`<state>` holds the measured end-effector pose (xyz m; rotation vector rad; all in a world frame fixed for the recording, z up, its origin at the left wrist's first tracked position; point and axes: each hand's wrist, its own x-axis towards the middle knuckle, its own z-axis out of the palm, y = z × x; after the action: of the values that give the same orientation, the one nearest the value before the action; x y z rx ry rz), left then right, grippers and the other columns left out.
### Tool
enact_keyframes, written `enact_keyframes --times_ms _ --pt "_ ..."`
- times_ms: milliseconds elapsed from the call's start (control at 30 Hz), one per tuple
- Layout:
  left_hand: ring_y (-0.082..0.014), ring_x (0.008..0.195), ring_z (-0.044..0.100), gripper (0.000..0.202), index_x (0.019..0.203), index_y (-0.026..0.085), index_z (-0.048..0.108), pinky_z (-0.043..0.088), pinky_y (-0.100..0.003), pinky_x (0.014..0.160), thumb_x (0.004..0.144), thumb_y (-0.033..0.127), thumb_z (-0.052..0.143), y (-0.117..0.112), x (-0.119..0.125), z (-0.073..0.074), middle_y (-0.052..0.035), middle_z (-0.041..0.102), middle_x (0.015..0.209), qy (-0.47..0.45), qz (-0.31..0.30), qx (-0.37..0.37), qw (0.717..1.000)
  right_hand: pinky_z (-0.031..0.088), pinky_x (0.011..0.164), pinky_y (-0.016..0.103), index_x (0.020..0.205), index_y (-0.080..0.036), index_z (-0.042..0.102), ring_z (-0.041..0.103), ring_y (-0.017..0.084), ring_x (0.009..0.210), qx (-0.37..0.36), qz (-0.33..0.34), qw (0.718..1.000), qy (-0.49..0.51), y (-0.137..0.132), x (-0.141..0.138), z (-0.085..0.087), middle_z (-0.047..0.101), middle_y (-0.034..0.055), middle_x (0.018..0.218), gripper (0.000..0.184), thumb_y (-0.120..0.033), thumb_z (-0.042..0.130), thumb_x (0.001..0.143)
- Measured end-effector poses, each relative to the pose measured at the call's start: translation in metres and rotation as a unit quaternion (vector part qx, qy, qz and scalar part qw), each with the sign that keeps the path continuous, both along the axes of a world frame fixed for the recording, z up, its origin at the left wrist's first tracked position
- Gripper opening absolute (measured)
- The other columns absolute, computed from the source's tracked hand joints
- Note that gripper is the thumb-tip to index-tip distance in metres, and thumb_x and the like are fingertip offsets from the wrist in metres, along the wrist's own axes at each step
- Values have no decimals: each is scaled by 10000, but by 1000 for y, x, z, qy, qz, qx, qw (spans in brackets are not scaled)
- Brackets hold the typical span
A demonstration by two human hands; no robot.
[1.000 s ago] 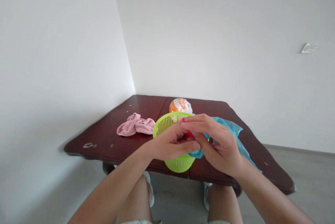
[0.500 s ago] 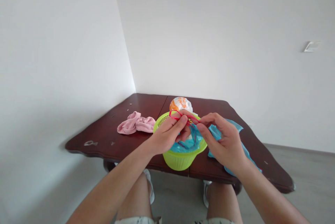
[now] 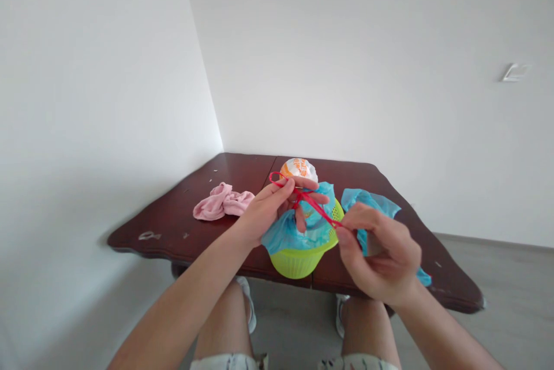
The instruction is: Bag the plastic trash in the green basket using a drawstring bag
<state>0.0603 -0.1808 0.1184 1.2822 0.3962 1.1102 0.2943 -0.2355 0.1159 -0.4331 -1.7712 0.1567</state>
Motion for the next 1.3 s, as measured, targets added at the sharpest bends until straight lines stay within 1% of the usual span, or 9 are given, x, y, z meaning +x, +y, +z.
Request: enact_keyframes --times_ms 133,267,367,467,567,767,967,1133,1300 --pt "-75 455 557 424 1148 192 757 562 -233 595 1184 615 748 -3 -5 9 -6 805 825 -24 -24 -8 999 507 616 356 1150 -290 719 661 182 684 39 -42 987 -148 2 -4 -6 722 -3 873 192 -115 761 1083" --pt "-99 482 484 444 1075 211 701 421 -229 542 1281 574 549 -24 -13 23 57 596 669 116 41 131 984 671 1100 535 1568 -295 686 780 361 1333 73 -35 992 -92 5 0 -7 765 164 1509 478 -233 789 1105" --pt "-175 720 669 314 1092 232 716 548 -293 728 1282 370 508 -44 -20 35 3 699 797 322 128 339 875 572 1318 591 1782 -321 509 661 371 1596 -20 28 995 -89 14 -2 -9 684 163 1716 584 -290 643 1214" --pt "-272 1078 823 222 1209 238 746 646 -407 1008 1218 205 526 -56 -26 41 -81 861 1123 445 234 485 715 662 1132 455 1700 -327 573 804 279 1309 -141 68 983 -91 29 -11 -15 836 95 1433 415 -375 540 1289" --pt "-294 1411 816 374 1543 231 708 651 -455 1222 1235 162 506 -54 -31 38 -132 856 1483 464 296 527 648 667 1071 413 1516 -309 724 819 242 1136 -219 99 967 -85 42 -22 -22 866 57 1263 332 -464 524 1302" --pt "-237 1780 540 633 1929 333 375 490 -487 1478 1303 250 426 -34 -29 24 -77 580 1900 346 161 544 747 703 1052 398 1337 -336 911 839 252 1119 -272 216 938 -12 53 -31 -22 910 43 1231 374 -636 745 1189" --pt "-299 1899 291 550 1821 341 592 237 -619 1575 1327 448 376 -33 -26 15 -68 505 1949 309 73 513 798 667 778 322 935 -317 953 791 198 795 -366 263 884 124 56 -26 -21 888 16 893 327 -638 1006 977" --pt "-317 1805 506 520 1209 261 792 104 -658 1580 1335 460 328 -47 -25 -8 -85 844 1600 305 58 495 812 627 675 290 926 -251 898 697 166 696 -478 194 810 280 75 -14 -25 789 1 791 431 -642 1067 865" --pt "-270 1293 821 509 1017 264 696 360 -578 1474 1334 474 357 -58 -26 -49 -57 887 1008 242 93 438 861 456 534 257 883 -216 835 465 105 591 -472 127 793 364 106 -6 -39 565 -65 662 484 -598 1104 758"
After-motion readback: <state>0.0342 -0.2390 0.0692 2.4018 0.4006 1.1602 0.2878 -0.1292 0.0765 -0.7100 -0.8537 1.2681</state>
